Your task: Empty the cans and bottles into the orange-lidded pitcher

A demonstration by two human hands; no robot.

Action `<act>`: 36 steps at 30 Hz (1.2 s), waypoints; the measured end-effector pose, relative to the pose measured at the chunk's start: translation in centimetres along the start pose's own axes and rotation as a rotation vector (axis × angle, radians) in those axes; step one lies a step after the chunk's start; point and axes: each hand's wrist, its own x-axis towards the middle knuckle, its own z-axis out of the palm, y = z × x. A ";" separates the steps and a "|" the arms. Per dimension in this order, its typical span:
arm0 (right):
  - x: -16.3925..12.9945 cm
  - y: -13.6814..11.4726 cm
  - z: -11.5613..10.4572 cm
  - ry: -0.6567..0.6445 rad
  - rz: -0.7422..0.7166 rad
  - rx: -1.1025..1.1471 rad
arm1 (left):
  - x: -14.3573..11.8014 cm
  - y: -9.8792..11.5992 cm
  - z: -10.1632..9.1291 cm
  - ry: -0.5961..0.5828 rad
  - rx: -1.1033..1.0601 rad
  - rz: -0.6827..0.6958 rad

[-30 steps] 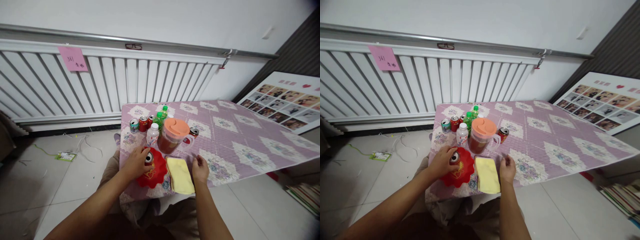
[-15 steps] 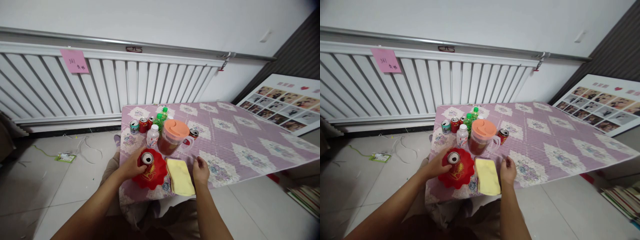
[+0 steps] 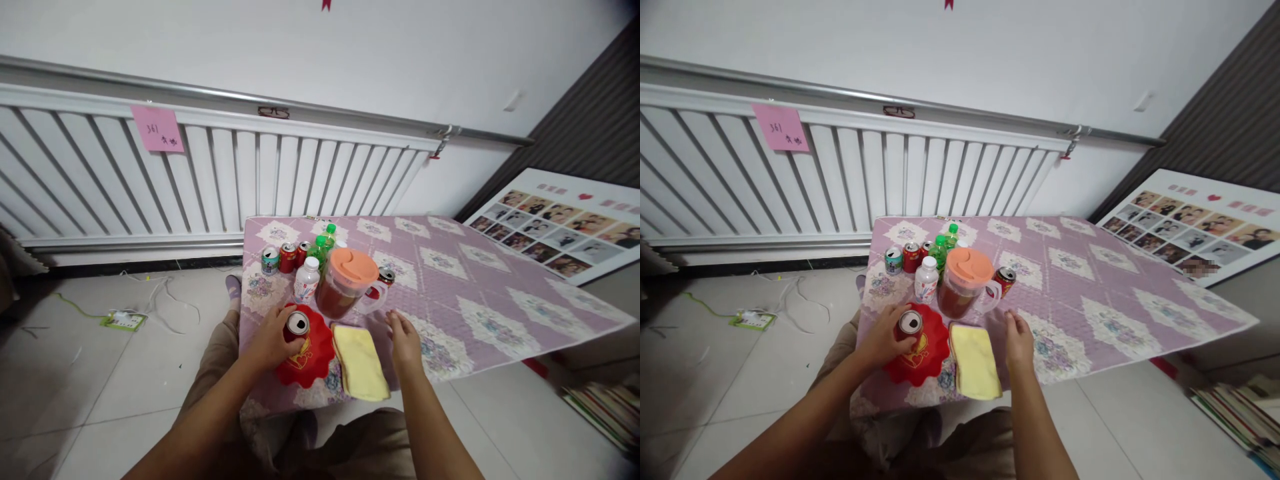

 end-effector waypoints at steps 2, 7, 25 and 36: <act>0.1 -1.9 0.6 -0.046 0.027 0.053 | -0.1 0.1 0.0 0.008 0.003 -0.018; 0.6 -5.6 2.5 -0.204 0.065 0.152 | -0.2 -0.2 0.0 0.027 -0.003 0.029; 1.4 -9.3 6.2 -0.204 0.074 0.377 | -0.4 0.0 0.5 0.014 -0.086 0.018; 1.5 -12.3 4.9 -0.183 0.028 0.408 | -0.3 1.1 0.1 0.016 -0.118 -0.047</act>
